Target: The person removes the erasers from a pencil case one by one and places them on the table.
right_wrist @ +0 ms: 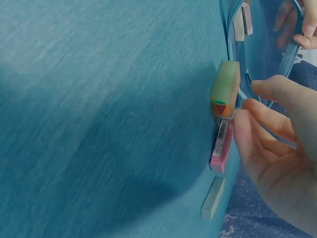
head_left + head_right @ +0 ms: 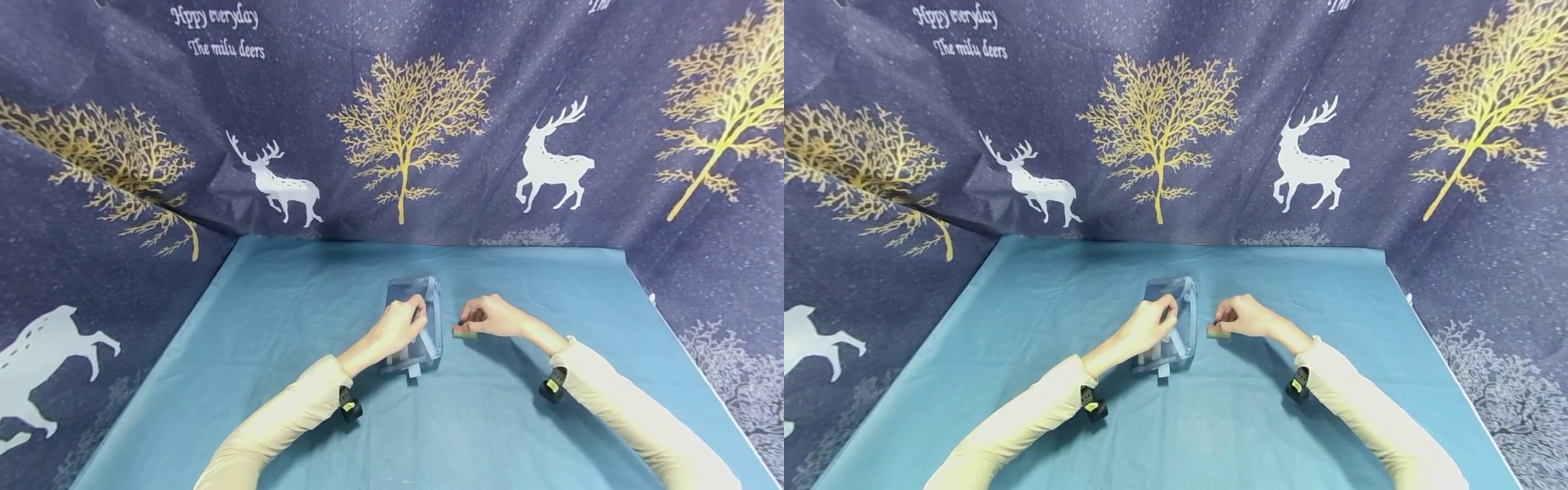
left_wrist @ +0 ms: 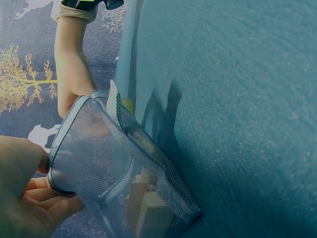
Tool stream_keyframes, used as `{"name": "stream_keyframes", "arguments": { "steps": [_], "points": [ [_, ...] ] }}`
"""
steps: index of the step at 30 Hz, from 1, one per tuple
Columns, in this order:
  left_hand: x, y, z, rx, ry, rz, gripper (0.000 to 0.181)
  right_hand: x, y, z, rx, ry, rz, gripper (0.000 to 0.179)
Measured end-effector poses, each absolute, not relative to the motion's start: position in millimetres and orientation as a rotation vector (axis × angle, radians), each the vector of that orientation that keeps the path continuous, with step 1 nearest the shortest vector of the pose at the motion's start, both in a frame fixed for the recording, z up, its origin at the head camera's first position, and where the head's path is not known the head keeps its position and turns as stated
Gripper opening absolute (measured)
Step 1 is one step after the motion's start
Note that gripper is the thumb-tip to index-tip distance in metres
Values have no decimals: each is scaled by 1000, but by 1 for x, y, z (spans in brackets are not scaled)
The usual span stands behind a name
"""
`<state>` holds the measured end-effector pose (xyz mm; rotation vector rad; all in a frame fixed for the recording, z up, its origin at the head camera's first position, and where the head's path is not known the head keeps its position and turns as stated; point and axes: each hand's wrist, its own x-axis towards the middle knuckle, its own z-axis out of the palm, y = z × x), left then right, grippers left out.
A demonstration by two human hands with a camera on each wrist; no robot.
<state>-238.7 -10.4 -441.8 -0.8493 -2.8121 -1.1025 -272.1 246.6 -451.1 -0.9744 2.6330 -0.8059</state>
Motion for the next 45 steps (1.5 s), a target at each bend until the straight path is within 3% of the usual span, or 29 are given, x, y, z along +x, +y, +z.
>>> {"name": "stream_keyframes", "arguments": {
  "steps": [45],
  "points": [
    [-239, -9, -442, -852, -2811, -1094, 20, -278, 205, -454, -1099, 2574, -830, 21]
  ]
}}
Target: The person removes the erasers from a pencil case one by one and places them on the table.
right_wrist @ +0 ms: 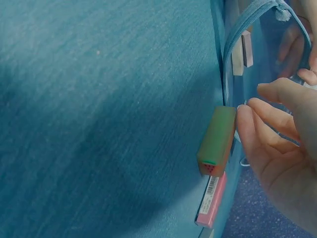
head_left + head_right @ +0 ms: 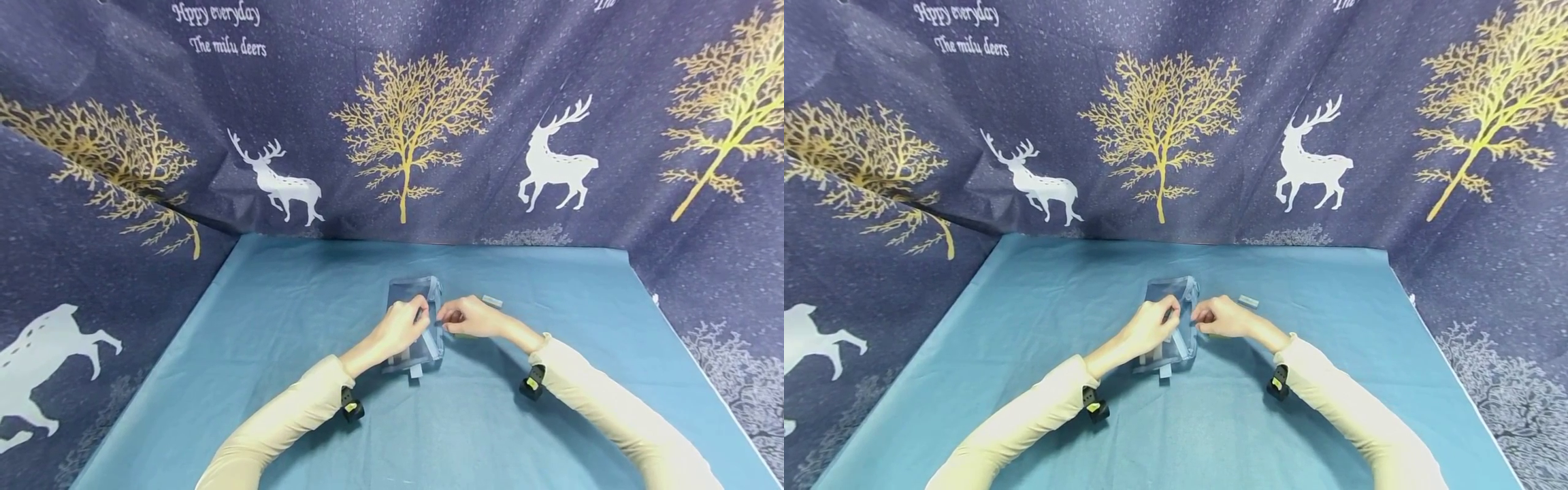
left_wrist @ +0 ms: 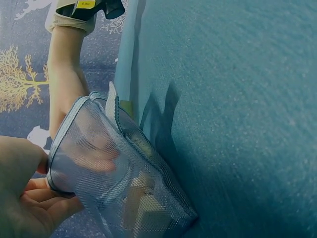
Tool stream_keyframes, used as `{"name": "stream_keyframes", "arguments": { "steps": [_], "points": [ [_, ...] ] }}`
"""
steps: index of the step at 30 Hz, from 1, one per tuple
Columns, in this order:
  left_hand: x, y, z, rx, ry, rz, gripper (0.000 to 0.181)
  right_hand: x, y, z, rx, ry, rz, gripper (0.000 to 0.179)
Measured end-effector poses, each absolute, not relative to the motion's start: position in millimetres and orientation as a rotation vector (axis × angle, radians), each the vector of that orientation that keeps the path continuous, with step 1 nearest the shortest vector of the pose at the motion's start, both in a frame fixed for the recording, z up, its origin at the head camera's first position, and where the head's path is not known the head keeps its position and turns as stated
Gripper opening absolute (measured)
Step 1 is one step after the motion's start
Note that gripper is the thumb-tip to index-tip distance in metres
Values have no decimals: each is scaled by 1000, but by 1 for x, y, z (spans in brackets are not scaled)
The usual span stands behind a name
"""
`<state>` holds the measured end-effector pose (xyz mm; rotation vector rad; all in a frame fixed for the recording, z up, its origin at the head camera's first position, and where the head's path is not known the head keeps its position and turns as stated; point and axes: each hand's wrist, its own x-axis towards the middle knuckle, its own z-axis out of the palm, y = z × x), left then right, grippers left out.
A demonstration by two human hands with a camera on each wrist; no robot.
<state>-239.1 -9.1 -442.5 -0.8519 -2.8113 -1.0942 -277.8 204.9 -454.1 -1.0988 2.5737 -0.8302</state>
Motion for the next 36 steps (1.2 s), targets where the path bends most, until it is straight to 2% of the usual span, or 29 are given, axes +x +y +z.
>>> {"name": "stream_keyframes", "arguments": {
  "steps": [17, 36],
  "points": [
    [-238, -8, -445, -821, -2828, -1070, 20, -278, 196, -457, -1104, 2533, -841, 25],
    [-237, -7, -443, -835, -2787, -1056, 16, -273, 185, -455, -1116, 2434, -856, 21]
  ]
}}
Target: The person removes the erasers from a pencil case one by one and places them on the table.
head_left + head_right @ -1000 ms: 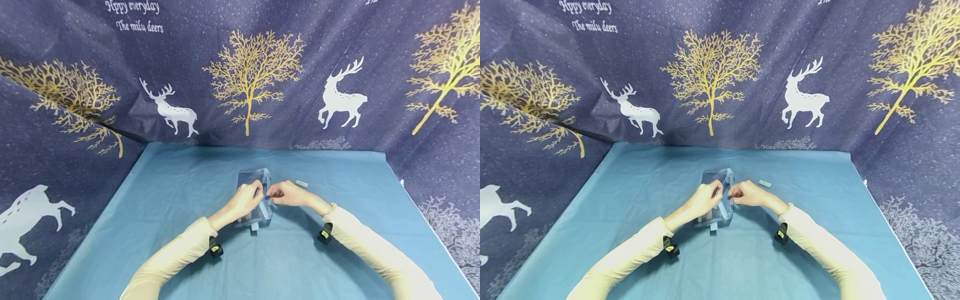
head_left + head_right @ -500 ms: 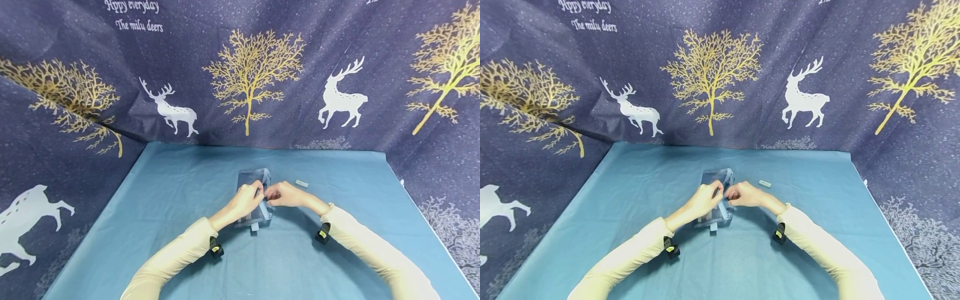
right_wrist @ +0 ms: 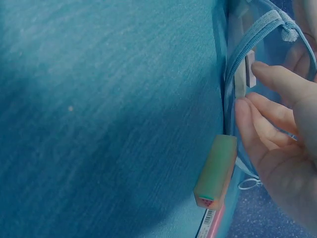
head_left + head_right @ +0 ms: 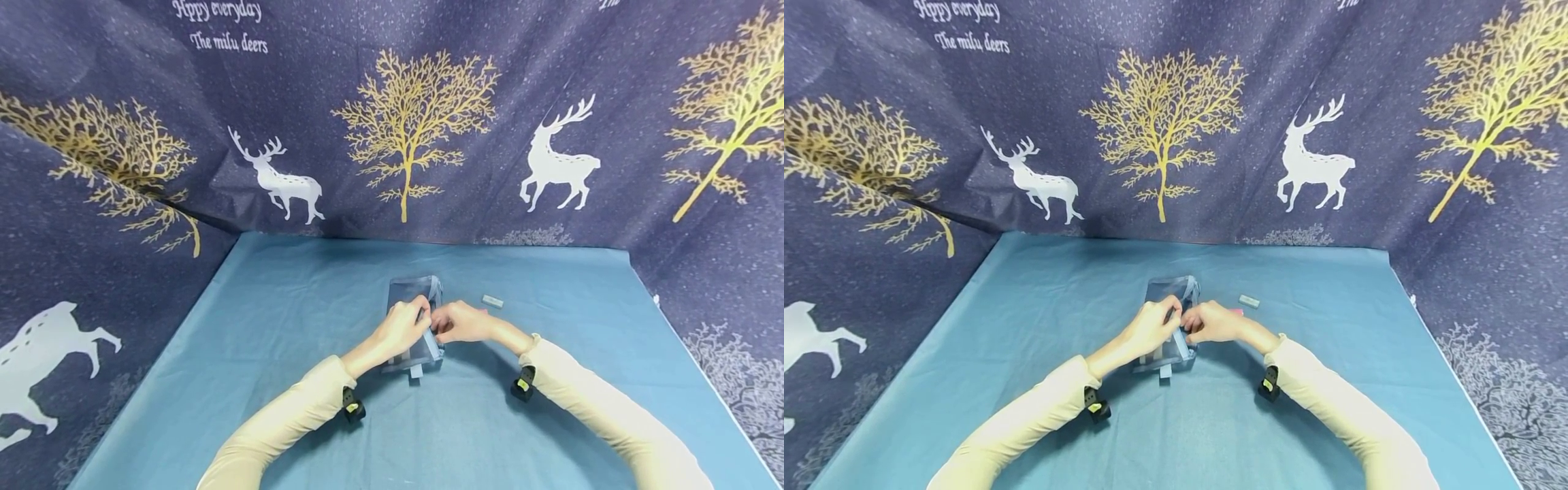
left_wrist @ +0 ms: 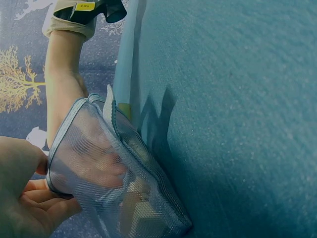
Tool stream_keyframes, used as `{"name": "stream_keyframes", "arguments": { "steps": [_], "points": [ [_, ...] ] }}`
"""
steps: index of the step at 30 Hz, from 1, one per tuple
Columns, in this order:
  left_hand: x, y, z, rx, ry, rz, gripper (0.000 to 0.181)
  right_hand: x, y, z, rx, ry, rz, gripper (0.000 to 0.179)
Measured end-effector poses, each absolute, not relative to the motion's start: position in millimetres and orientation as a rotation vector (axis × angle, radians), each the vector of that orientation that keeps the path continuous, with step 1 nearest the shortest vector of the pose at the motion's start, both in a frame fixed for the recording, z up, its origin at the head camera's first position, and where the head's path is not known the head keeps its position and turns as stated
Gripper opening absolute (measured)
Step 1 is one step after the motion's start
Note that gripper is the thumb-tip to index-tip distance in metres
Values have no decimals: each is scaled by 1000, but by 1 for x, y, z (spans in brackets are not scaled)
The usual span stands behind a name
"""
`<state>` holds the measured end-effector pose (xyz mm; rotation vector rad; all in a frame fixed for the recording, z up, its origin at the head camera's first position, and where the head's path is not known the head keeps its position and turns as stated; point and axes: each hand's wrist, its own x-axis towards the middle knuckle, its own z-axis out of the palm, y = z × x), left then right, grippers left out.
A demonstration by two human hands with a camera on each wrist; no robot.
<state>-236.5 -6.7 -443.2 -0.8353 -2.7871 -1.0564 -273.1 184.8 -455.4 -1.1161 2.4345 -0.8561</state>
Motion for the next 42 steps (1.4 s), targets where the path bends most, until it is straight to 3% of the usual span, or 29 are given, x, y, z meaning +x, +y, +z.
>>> {"name": "stream_keyframes", "arguments": {
  "steps": [19, 27, 42],
  "points": [
    [-238, -6, -446, -833, -2773, -1052, 16, -272, 177, -459, -1094, 2423, -791, 19],
    [-238, -6, -445, -832, -2797, -1059, 17, -271, 174, -462, -1071, 2407, -847, 37],
    [-238, -7, -445, -833, -2792, -1037, 18, -273, 167, -461, -1102, 2381, -808, 13]
  ]
}}
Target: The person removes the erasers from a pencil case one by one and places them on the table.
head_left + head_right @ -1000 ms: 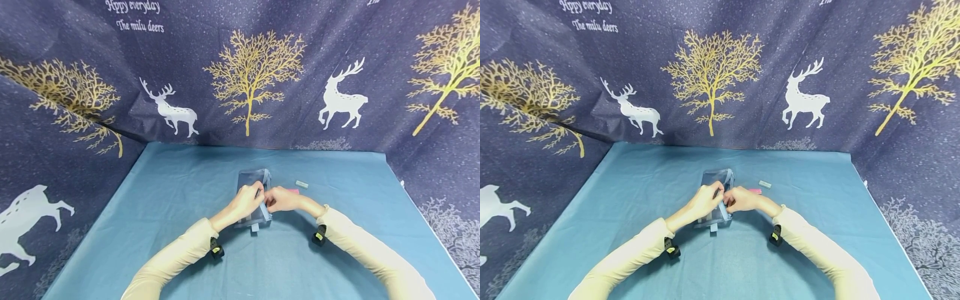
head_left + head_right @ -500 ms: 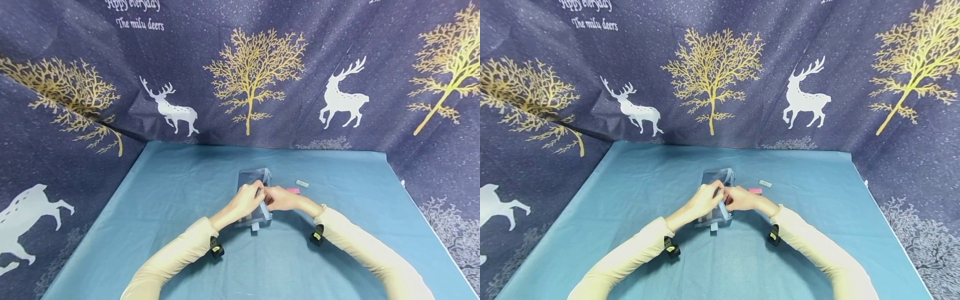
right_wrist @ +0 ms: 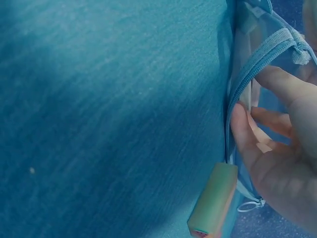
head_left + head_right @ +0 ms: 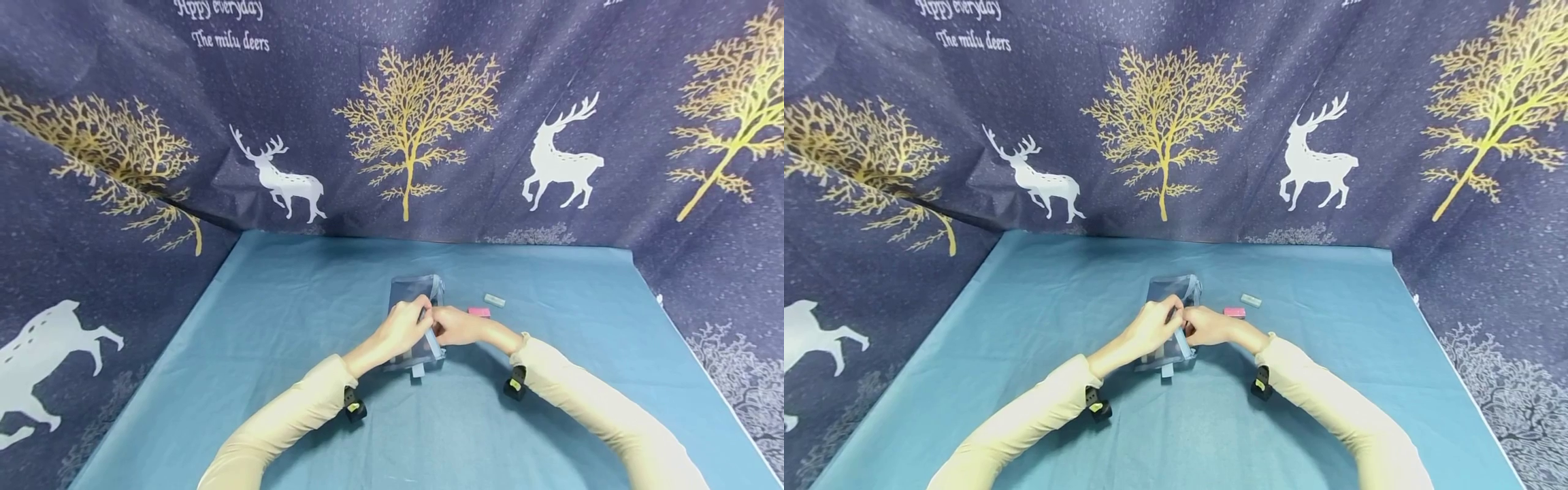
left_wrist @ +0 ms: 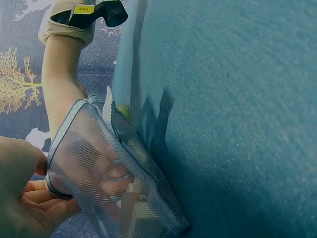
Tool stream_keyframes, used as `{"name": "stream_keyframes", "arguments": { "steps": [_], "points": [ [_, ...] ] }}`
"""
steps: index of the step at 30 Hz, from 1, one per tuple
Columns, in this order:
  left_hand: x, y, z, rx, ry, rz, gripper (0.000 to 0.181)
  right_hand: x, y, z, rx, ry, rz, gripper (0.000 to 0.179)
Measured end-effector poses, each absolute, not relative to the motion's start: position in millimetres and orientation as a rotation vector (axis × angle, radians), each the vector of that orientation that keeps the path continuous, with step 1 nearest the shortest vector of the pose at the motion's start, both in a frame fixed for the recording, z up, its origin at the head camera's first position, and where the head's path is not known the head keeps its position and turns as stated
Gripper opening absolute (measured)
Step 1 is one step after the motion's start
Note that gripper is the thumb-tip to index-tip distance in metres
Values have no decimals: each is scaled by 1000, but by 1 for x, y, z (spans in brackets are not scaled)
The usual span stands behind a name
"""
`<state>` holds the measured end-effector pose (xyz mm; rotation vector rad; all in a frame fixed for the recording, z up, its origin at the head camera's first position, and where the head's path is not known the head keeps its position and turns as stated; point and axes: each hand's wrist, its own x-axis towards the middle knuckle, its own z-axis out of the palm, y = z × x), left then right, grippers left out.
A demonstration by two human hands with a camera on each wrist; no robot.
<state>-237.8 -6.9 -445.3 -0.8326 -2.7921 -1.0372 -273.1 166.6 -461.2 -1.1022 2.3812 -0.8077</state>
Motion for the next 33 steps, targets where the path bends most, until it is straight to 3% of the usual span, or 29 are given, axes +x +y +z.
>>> {"name": "stream_keyframes", "arguments": {
  "steps": [33],
  "points": [
    [-238, -5, -448, -830, -2799, -1056, 18, -271, 166, -460, -1149, 2464, -733, 10]
  ]
}}
